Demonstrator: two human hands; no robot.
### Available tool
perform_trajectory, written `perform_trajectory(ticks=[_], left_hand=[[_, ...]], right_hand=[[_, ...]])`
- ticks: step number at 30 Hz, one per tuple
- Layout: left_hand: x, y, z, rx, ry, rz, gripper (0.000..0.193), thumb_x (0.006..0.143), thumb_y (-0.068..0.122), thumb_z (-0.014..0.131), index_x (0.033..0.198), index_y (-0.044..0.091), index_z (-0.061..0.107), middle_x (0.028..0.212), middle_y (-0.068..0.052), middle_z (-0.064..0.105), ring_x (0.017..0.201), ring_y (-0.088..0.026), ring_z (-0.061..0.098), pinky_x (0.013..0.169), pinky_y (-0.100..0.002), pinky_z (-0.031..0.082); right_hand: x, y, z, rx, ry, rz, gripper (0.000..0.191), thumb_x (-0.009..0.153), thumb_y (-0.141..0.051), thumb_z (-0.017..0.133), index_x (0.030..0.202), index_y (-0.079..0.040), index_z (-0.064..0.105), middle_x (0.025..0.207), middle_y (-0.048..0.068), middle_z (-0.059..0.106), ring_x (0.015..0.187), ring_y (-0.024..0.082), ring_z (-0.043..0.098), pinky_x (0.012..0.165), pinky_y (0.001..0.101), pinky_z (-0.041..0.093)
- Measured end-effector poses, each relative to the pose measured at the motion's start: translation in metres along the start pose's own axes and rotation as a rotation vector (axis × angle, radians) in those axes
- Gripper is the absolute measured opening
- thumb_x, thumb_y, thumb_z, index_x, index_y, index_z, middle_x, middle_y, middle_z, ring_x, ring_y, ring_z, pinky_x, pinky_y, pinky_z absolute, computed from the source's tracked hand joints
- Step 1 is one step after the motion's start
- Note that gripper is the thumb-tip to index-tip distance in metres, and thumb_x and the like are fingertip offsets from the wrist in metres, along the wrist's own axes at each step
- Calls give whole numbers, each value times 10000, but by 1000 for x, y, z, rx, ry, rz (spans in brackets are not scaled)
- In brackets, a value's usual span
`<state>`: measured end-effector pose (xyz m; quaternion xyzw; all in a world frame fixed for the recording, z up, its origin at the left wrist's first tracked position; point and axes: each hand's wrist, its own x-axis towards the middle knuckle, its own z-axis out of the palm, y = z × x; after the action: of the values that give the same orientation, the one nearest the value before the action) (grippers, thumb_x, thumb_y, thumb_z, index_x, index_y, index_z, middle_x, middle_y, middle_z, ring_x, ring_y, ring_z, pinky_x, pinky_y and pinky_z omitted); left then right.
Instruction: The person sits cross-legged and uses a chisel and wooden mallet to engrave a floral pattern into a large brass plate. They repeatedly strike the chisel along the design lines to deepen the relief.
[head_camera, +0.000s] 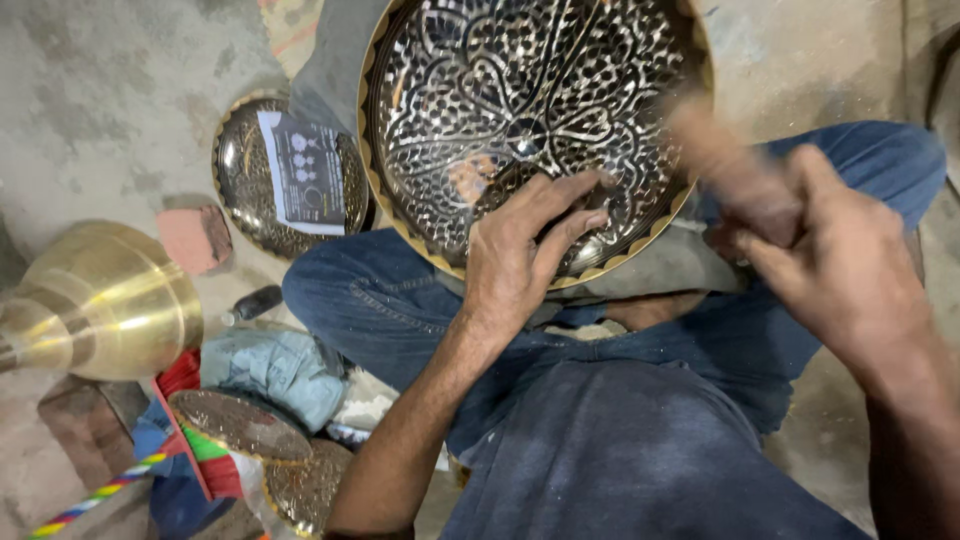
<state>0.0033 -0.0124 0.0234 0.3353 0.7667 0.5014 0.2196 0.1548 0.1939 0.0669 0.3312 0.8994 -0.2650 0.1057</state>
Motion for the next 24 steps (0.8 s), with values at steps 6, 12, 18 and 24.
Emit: perform_trajectory(ticks=[6,12,18,24], left_hand=[[-1,3,-2,-14,5,46,315,984,175,729,1289,105,697,986,-70,695,812,-202,686,740,-346,577],[-1,1,0,39,-23,-7,321,975,202,723,1289,140,707,932,-54,681,779,-187,684,710,-346,575],[-3,-3,1,107,-23,-9,338,975,237,727,1301,151,703,919,-41,651,771,-169,673,691,-341,566],[-2,-6,4,168,-45,-23,348,973,273,707,1314,202,695,864,-3,631,707,-131,646,630,-316,575]], right_hand=[[-7,-3,-1,44,62,-112,412,846,-194,755,1096,-9,486,884,180,672,773,292,711,614,426,562],[-8,2,3,-48,-2,6,389,860,-160,786,1111,-27,520,908,180,687,763,297,723,617,415,584],[-8,10,8,-56,-8,9,418,869,-178,808,1113,-13,512,870,189,703,787,290,738,626,410,579],[-9,16,9,-286,10,-79,440,825,-131,805,1171,-31,552,886,201,723,729,314,743,642,417,593]])
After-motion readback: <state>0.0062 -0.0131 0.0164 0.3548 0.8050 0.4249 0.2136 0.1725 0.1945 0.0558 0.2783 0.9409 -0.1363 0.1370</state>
